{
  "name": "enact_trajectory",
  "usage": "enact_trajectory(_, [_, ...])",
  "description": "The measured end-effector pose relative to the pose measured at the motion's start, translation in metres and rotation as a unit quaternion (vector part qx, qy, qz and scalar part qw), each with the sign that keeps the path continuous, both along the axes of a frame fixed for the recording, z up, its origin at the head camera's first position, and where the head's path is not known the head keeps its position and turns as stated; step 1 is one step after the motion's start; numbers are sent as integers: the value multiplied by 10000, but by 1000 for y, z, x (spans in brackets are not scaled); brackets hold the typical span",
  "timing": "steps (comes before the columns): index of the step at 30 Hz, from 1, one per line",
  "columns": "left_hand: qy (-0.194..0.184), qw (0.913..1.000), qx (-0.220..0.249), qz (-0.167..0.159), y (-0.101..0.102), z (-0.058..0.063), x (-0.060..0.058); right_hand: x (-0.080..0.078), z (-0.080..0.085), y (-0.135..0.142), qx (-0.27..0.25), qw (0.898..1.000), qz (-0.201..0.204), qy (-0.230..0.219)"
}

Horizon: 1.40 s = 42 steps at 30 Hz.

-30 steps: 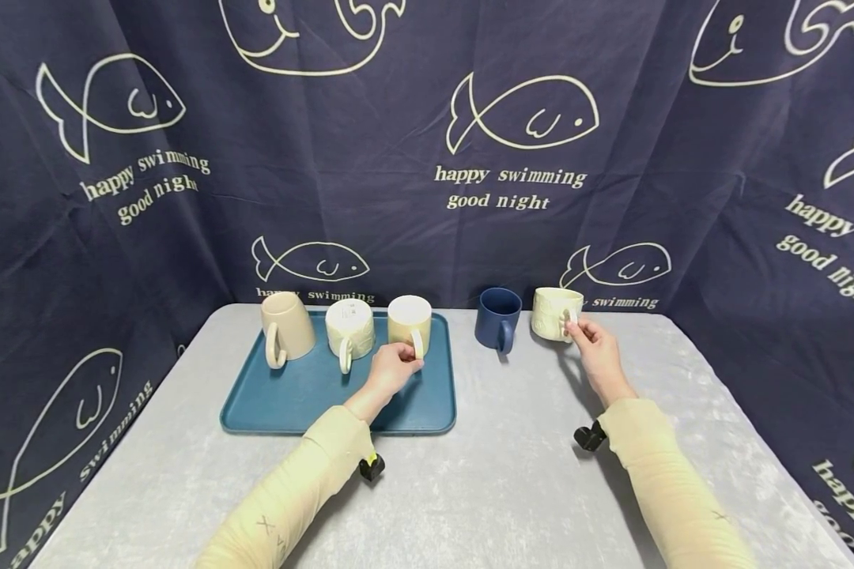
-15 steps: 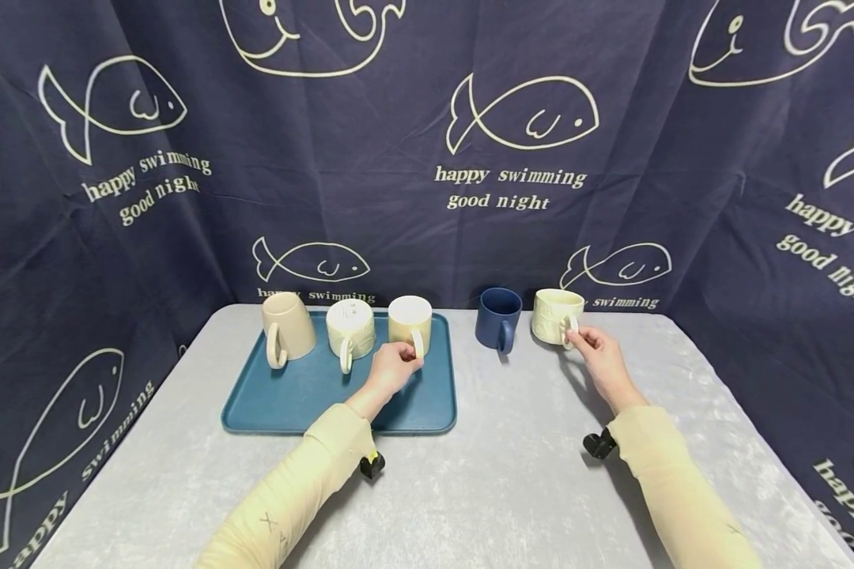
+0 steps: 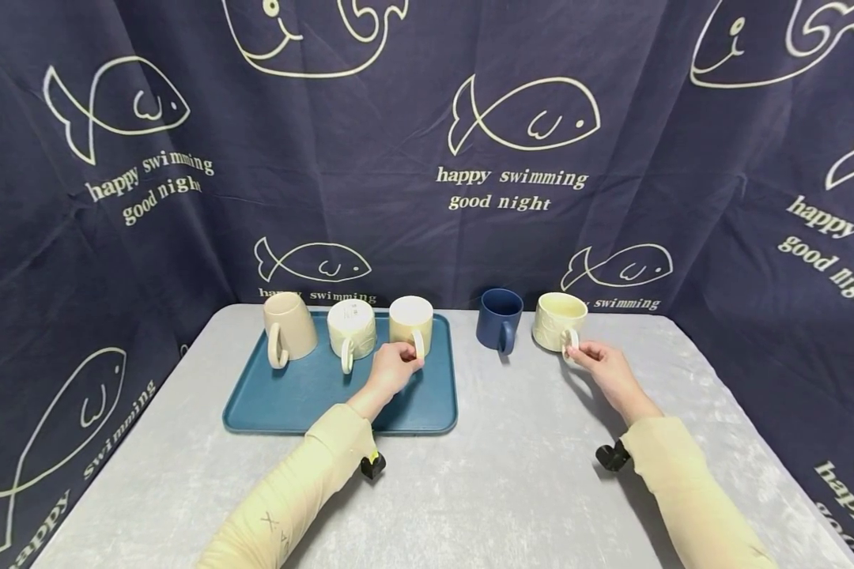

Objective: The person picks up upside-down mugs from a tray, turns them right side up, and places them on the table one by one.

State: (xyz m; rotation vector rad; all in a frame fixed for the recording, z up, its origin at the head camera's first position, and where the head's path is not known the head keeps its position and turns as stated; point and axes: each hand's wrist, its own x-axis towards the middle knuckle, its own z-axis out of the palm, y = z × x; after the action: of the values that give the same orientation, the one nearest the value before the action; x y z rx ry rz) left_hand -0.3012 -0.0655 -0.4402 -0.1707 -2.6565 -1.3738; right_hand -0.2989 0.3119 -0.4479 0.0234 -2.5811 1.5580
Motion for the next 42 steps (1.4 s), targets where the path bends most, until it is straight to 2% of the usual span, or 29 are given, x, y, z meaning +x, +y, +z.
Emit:
enact_trajectory(9, [47,10000,8,-65,-6,-1,3,6,-1,0,282,9991,146,-269])
enact_trajectory(18, [109,9997,59,-218,-9,4,7,9,-2,1,740,9970,12,-237])
enact_trajectory(25, [229,9992,-8,-326,-10,4,8,12,4,-1,1218,9925,-87,34])
enact_trajectory(35, [453,9980,-67,-433,-13,11,12,19,16,-2,1156,9919,-141,515])
enact_trajectory(42, [659,9966,-106,-483,-15,16,14,20,24,-7,1474,9825,-504,1026])
